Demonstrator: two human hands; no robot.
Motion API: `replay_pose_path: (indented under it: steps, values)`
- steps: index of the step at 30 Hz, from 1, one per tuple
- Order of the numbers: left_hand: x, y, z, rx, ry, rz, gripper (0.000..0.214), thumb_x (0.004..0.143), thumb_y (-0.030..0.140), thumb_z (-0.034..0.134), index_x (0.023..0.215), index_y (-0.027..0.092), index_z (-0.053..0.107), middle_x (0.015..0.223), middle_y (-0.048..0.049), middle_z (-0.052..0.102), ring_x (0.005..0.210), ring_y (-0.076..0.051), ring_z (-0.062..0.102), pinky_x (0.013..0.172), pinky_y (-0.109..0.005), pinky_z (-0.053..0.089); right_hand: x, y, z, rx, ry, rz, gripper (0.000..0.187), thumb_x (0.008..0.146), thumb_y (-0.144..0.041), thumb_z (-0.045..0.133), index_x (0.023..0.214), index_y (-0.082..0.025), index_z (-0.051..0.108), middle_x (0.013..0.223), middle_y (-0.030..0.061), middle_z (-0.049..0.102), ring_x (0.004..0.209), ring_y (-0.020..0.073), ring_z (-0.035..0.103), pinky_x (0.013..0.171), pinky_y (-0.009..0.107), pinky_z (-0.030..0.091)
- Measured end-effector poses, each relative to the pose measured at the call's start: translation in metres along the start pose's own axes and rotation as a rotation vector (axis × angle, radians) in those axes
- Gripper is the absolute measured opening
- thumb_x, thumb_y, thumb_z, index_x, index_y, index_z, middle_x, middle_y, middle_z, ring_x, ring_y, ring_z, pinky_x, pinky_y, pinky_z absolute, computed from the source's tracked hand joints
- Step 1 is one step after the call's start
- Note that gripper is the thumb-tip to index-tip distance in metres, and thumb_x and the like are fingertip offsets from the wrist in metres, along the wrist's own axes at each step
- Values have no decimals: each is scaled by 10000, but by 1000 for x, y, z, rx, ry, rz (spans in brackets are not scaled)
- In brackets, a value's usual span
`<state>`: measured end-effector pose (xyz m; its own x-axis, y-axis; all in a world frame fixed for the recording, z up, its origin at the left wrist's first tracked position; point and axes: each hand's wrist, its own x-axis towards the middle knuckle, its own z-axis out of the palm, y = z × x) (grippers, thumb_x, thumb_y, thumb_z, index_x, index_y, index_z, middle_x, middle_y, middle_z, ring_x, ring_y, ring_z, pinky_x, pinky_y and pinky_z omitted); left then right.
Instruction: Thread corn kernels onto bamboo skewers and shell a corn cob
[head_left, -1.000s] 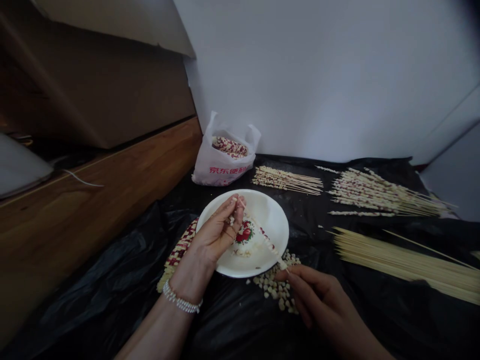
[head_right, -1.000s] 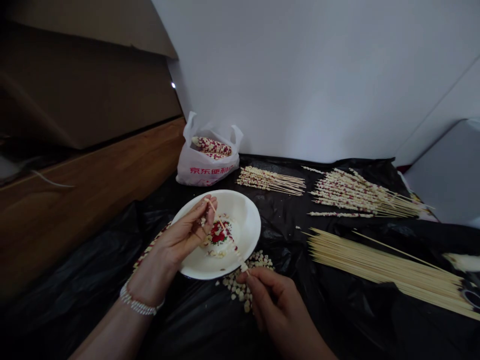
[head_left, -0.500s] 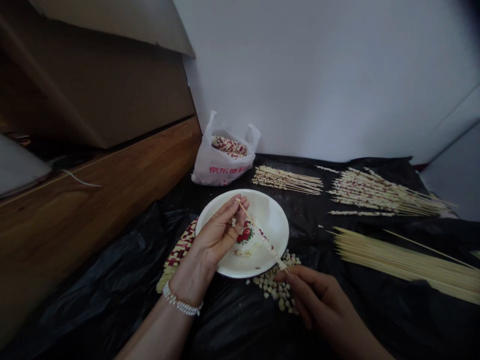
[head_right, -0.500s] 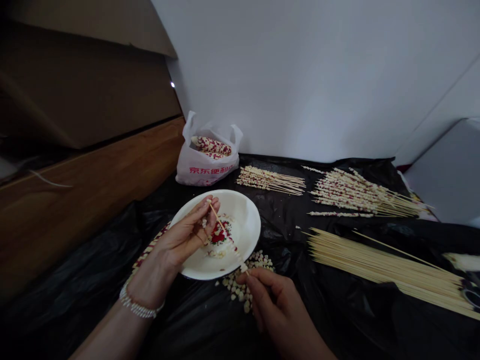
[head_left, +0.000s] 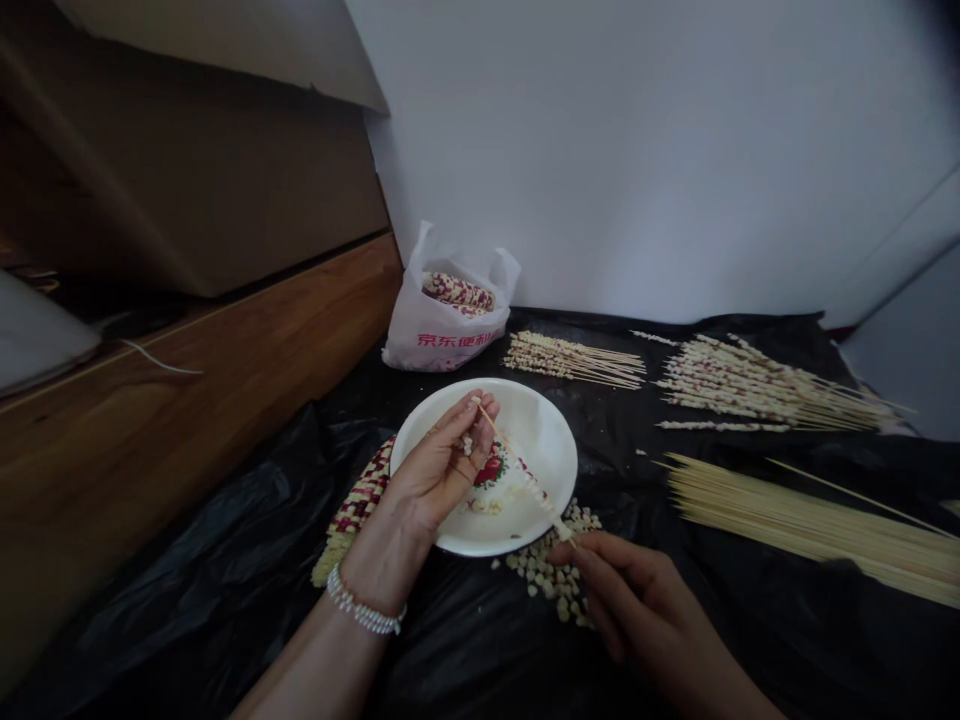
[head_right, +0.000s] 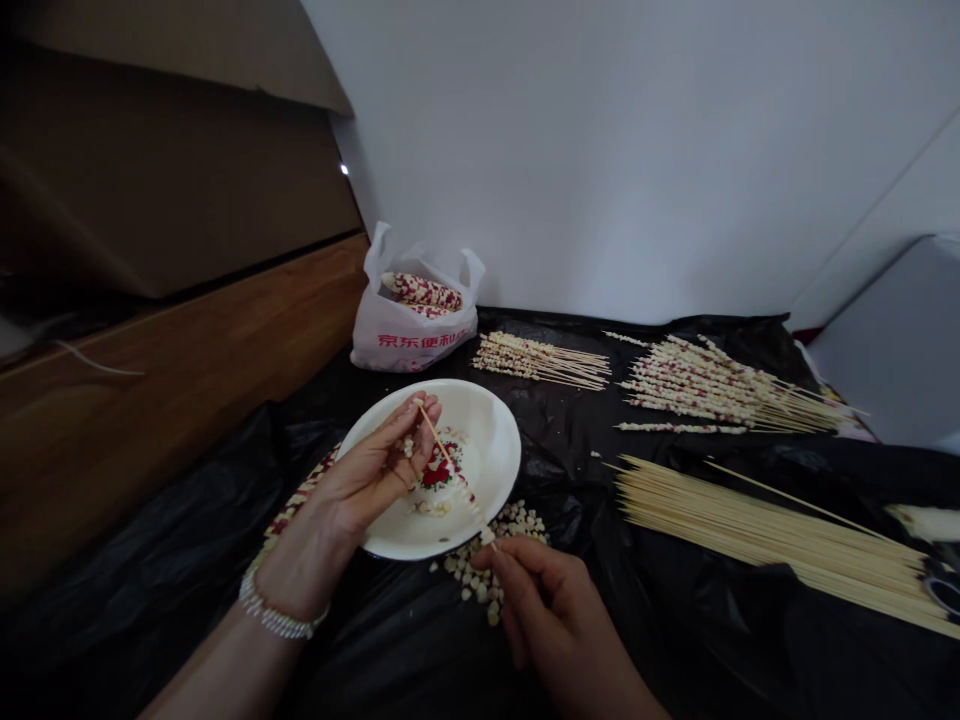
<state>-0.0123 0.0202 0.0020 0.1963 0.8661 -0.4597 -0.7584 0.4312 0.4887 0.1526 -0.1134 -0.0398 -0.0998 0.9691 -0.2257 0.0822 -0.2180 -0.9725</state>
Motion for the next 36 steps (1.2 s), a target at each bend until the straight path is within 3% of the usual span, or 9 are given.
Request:
replay_pose_path:
  steps: [4, 11, 19, 36]
  values:
    - [4, 0, -2, -8, -7, 7, 135, 870, 89, 570, 951, 74, 677, 898, -106, 728, 773, -156, 708, 603, -207, 599, -1, -1, 0, -8, 0, -3, 475, 878, -590, 465, 897, -166, 679, 416, -90, 354, 404, 94, 295, 454, 245, 224]
    - [3, 1, -1, -12, 6, -8, 143, 858, 31, 555, 930, 67, 673, 885, -96, 726, 768, -151, 703, 606, -199, 591, -1, -3, 2, 14, -5, 36, 509, 857, -621, 468, 912, -155, 667, 411, -98, 336, 389, 87, 266, 422, 237, 172]
    - [1, 3, -2, 93, 11, 10, 126, 858, 67, 571, 896, 72, 691, 798, -77, 714, 638, -106, 668, 554, -172, 566, -3, -7, -1, 6, -34, 52, 496, 852, -623, 480, 887, -160, 655, 410, -103, 327, 386, 86, 274, 416, 230, 172]
    - [3, 4, -6, 142, -6, 56, 141, 819, 59, 615, 912, 126, 697, 715, -36, 681, 572, -82, 622, 544, -148, 531, -2, -10, -2, 28, -68, 84, 503, 832, -646, 489, 864, -173, 658, 407, -103, 319, 385, 84, 247, 403, 227, 157]
